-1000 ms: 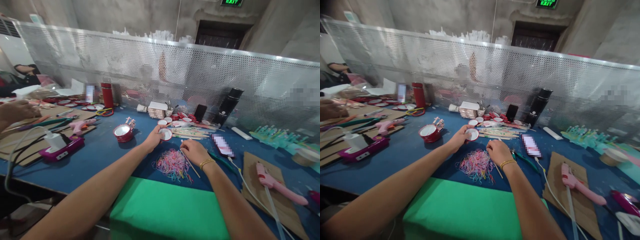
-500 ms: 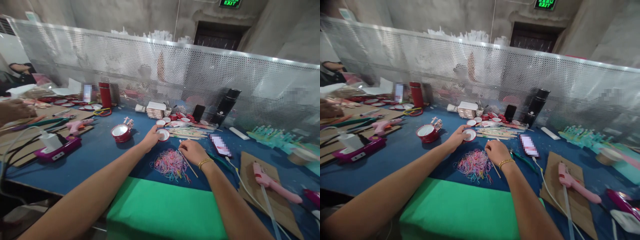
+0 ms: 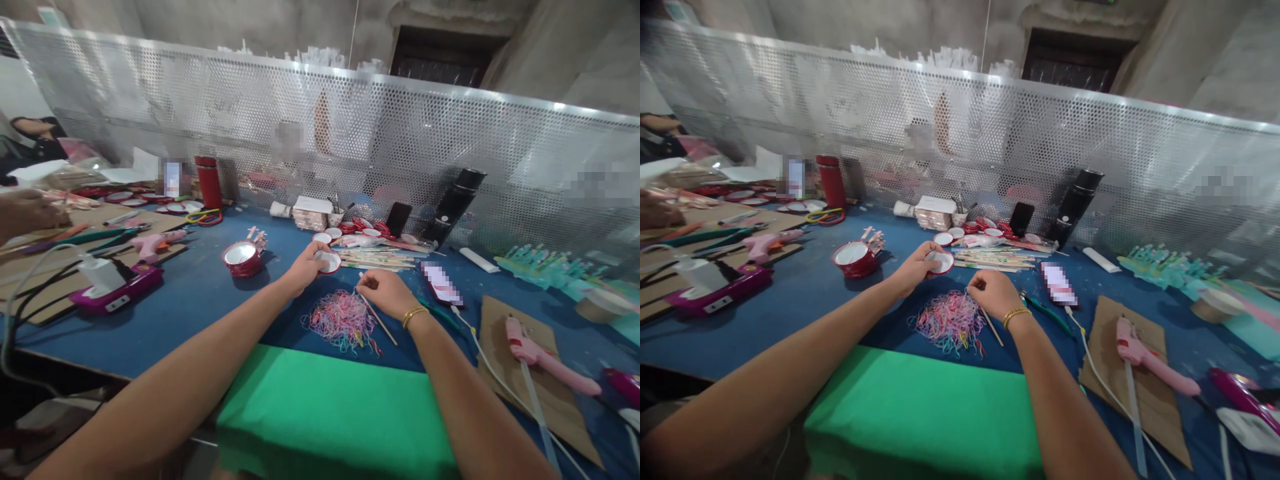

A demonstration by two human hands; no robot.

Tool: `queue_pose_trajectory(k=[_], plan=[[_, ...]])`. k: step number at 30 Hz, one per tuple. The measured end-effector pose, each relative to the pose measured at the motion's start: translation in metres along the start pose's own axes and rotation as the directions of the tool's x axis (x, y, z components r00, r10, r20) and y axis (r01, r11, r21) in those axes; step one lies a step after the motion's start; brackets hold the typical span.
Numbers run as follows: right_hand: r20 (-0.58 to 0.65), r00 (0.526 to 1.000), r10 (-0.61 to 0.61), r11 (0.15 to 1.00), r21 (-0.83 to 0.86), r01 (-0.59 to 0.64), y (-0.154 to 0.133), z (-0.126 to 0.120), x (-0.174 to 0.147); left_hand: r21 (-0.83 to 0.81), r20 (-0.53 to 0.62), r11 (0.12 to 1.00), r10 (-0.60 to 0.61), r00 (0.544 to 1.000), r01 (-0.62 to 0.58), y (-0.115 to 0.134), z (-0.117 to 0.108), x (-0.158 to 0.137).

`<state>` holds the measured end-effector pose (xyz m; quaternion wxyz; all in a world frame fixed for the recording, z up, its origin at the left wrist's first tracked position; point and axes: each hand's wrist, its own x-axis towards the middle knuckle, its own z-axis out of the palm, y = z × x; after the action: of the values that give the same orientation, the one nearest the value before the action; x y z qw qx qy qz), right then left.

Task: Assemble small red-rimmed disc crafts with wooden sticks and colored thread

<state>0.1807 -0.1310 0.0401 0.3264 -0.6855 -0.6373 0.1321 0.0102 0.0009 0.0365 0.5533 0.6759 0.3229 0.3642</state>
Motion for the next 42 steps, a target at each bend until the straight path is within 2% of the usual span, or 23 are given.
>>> queue_pose_trajectory(k=[3,6,10,15,20,26,29,36,40,42], plan=[[-0.01,0.998,0.064,0.955,0.291,-0.058,-0.002,-0.001,0.0,0.013,0.027,1.0,0.01,1.0,-0.01,0.0,0.001,-0.001],[-0.007,0.991,0.136,0.881,0.458,-0.118,-0.005,0.001,0.0,0.005,0.054,1.0,0.013,0.998,-0.013,0.001,0.003,-0.003],[-0.051,0.984,0.171,0.835,0.537,-0.117,-0.004,0.004,0.0,-0.032,0.088,0.999,0.04,0.995,-0.037,0.002,0.005,-0.003],[-0.15,0.969,0.195,0.843,0.531,-0.088,0.003,0.007,0.005,-0.012,0.068,0.997,0.077,0.995,-0.077,0.001,0.005,-0.002],[-0.17,0.979,0.113,0.914,0.404,-0.035,0.012,0.012,0.009,0.053,-0.01,0.994,0.092,0.996,-0.092,-0.005,0.002,0.003],[-0.081,0.996,0.046,0.998,0.056,-0.042,0.015,0.008,0.006,0.076,-0.021,0.991,0.111,0.994,-0.109,-0.012,0.0,0.007],[-0.019,0.999,0.028,0.997,-0.071,-0.029,0.012,0.006,0.005,0.086,-0.01,0.989,0.121,0.993,-0.12,-0.015,0.0,0.009],[0.037,0.998,-0.049,0.983,-0.176,0.055,0.008,0.009,0.005,0.103,-0.014,0.985,0.139,0.99,-0.136,-0.013,0.0,0.007],[0.097,0.99,-0.107,0.943,-0.304,0.132,0.007,0.009,0.005,0.11,0.001,0.987,0.117,0.993,-0.117,-0.011,0.002,0.005],[0.091,0.991,-0.101,0.937,-0.326,0.125,0.007,0.008,0.004,0.099,0.002,0.989,0.111,0.994,-0.111,-0.012,0.002,0.005]])
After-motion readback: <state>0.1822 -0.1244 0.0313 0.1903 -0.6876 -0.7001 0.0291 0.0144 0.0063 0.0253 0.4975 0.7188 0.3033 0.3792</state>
